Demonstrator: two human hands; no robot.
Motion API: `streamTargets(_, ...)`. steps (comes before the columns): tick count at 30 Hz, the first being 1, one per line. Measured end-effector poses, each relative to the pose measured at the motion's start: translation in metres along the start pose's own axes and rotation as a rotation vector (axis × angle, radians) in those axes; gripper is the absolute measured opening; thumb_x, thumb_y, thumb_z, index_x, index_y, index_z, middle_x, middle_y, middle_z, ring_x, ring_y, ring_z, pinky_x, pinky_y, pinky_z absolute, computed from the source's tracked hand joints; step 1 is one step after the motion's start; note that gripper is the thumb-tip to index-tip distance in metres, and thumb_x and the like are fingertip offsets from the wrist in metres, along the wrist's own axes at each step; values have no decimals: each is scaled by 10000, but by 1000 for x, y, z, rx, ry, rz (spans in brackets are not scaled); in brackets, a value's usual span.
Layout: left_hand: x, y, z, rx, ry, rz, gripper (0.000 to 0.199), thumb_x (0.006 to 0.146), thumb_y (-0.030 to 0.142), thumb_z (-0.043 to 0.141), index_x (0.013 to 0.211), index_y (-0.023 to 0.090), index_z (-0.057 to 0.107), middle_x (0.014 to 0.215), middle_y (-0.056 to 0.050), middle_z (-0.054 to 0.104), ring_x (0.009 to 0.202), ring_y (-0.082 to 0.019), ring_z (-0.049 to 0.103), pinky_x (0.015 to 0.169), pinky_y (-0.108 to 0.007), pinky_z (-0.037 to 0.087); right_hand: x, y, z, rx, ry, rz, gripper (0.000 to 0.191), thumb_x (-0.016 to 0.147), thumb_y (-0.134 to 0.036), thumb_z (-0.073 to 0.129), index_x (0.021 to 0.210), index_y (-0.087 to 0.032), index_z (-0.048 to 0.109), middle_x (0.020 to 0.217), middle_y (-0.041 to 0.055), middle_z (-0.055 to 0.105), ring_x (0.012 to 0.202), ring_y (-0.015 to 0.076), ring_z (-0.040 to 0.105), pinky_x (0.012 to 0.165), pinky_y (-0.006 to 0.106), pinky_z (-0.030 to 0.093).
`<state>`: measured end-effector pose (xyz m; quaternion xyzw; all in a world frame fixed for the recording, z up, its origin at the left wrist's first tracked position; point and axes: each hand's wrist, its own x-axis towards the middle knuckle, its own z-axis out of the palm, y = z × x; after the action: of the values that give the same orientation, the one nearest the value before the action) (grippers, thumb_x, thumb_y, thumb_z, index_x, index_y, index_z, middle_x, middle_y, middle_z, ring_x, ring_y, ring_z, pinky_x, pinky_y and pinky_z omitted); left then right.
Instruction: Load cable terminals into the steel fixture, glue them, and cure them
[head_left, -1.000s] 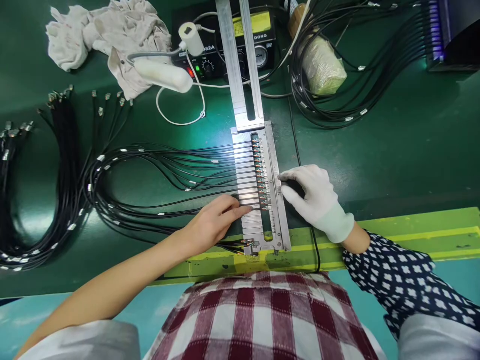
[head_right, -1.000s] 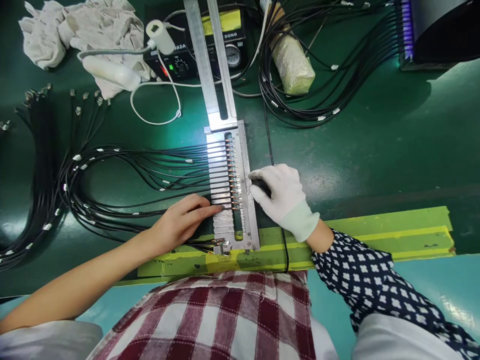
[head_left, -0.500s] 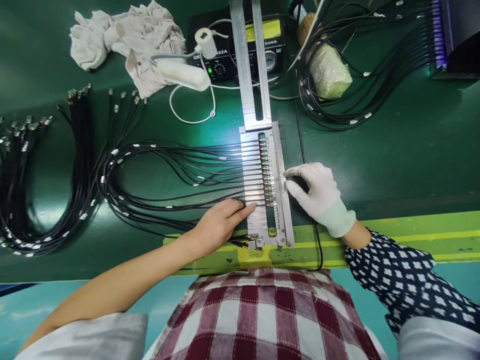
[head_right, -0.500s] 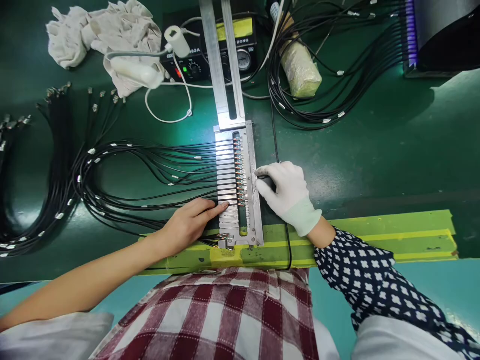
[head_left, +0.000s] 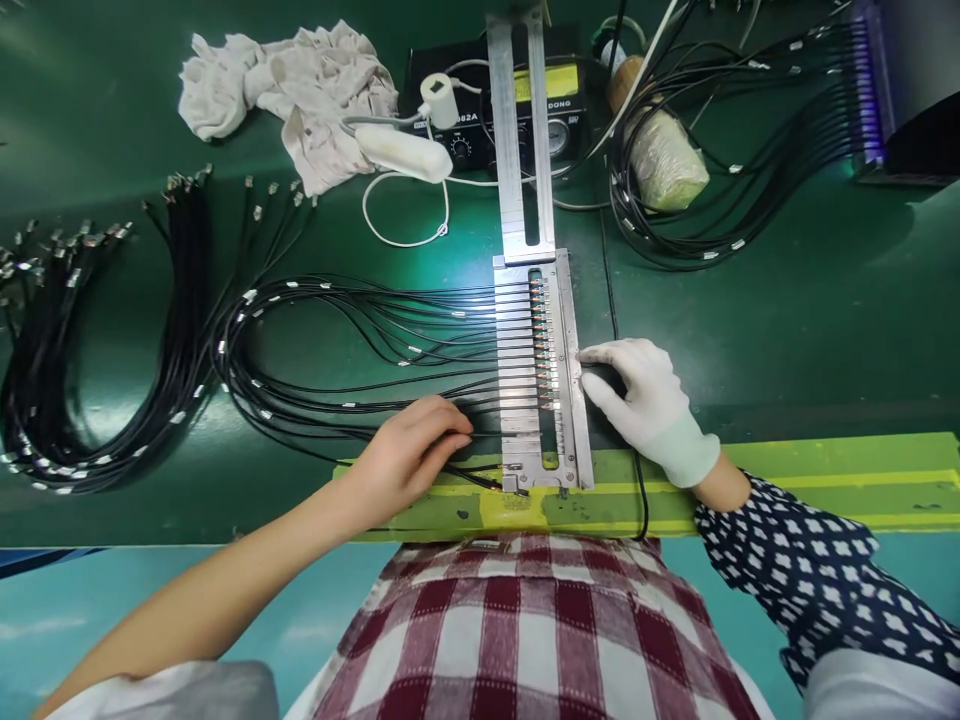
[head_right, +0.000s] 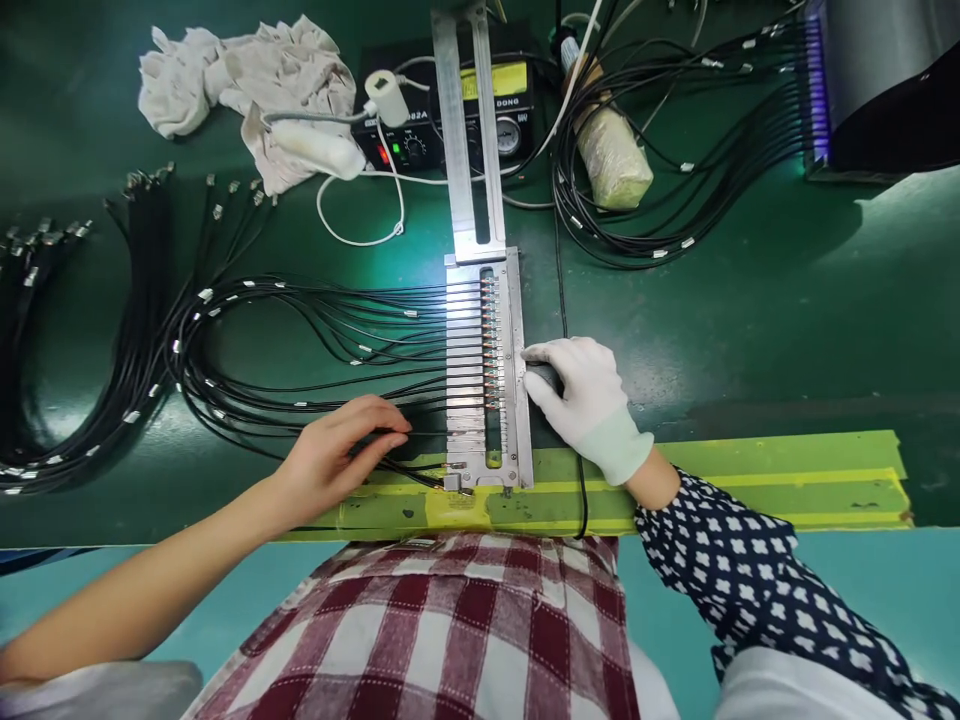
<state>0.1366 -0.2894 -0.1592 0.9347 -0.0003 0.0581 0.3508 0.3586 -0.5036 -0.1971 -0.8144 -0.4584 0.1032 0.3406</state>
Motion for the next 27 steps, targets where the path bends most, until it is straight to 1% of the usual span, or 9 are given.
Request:
streamTargets(2,6,-3,8,57,35,68,135,989,114,533,1083,159,618,930,-64,654,863,-155,615,780,-264,528,0,-1,-1,-1,0,8,148,964,-303,550,1062,-265,654,1064,38,728,1060,288,610,953,482,421)
streamTargets(4,11,-7,15,109,16,130,228,996,101,499,1185,157,613,945,-71,652,855,-159,610,765,-267,531,-1,-2,-1,1,-3,15,151,967,-309,547,1063,-266,655,1066,39,727,1062,290,610,959,486,421)
streamTargets(6,13,-11,20,135,-17,163,322,998,82,454,1275,168,593,950,-72,645,854,-161,605,756,-268,533,-1,-3,-2,9,-5,19,153,969,-316,543,1062,-271,657,1064,42,728,1059,294,613,959,493,424)
streamTargets(9,14,-14,22,139,-39,178,392,991,71,421,1331,185,579,956,-75,639,862,-164,609,756,-270,535,0,-3,-2,14,-7,29,155,968,-318,543,1058,-275,661,1053,42,730,1044,293,615,954,494,425)
streamTargets(17,14,-13,19,107,-31,163,403,970,33,462,1334,177,559,1001,-80,630,888,-159,603,783,-258,535,0,-2,-3,-3,-17,26,149,976,-318,548,1069,-265,652,1047,28,729,1038,273,608,952,466,414)
streamTargets(22,15,-14,28,175,-47,188,394,972,41,428,1317,164,570,970,-84,634,853,-169,599,752,-275,537,0,-1,-3,-10,-13,19,166,980,-332,538,1077,-264,655,1036,28,731,1037,272,615,955,455,417)
streamTargets(27,17,-17,32,205,-49,214,370,979,61,425,1307,159,564,986,-97,664,886,-187,615,794,-310,550,1,-2,-3,10,-12,32,173,985,-340,522,1072,-279,658,1027,36,732,1024,287,615,953,476,414)
